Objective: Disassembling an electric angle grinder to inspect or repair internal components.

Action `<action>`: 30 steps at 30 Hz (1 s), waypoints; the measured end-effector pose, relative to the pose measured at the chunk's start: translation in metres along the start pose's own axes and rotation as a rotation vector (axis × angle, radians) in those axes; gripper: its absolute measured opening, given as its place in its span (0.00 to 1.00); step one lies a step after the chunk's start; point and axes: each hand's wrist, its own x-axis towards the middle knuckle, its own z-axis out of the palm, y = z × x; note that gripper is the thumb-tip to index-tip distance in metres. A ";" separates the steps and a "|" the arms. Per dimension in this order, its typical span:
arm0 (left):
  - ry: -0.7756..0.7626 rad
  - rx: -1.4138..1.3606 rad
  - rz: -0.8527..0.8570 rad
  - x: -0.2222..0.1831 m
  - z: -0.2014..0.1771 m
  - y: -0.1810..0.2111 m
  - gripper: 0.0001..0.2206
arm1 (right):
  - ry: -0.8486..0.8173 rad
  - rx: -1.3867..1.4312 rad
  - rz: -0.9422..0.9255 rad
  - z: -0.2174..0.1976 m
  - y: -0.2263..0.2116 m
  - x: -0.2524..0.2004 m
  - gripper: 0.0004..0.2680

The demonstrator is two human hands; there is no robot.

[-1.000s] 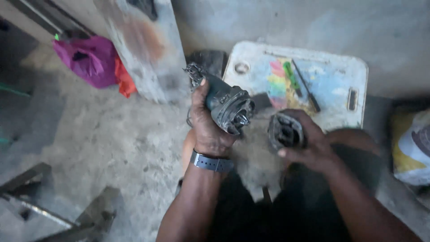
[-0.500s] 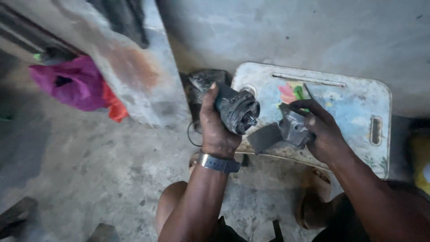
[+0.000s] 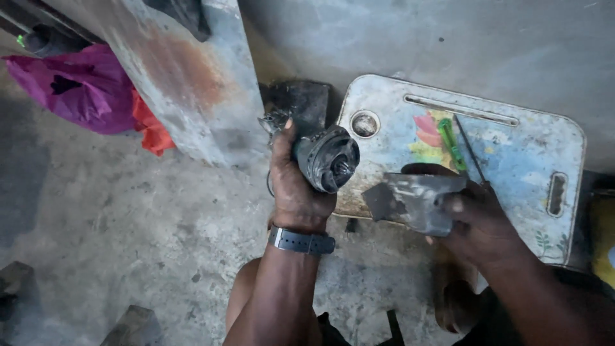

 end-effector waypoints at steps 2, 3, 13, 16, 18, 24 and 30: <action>0.039 0.008 0.005 -0.006 0.003 0.002 0.16 | 0.071 -0.045 0.002 -0.027 0.020 0.000 0.30; 0.075 0.013 0.007 -0.009 0.004 0.004 0.14 | 0.143 -0.093 0.003 -0.039 0.030 0.000 0.31; -0.031 0.085 0.131 -0.032 0.007 0.010 0.13 | -0.002 -1.007 -0.253 0.036 -0.017 -0.008 0.38; 0.072 0.047 0.054 -0.033 0.004 0.006 0.17 | 0.020 -0.897 -0.236 0.038 -0.013 -0.006 0.35; 0.004 0.040 0.100 -0.033 0.002 0.006 0.15 | 0.117 -0.846 -0.118 0.037 -0.011 -0.004 0.35; -0.179 0.020 0.086 -0.033 -0.003 0.013 0.16 | 0.037 -1.080 -0.272 0.012 -0.002 0.005 0.34; 0.095 -0.070 0.056 -0.037 0.013 0.018 0.26 | 0.335 -1.381 0.116 -0.002 0.028 0.028 0.32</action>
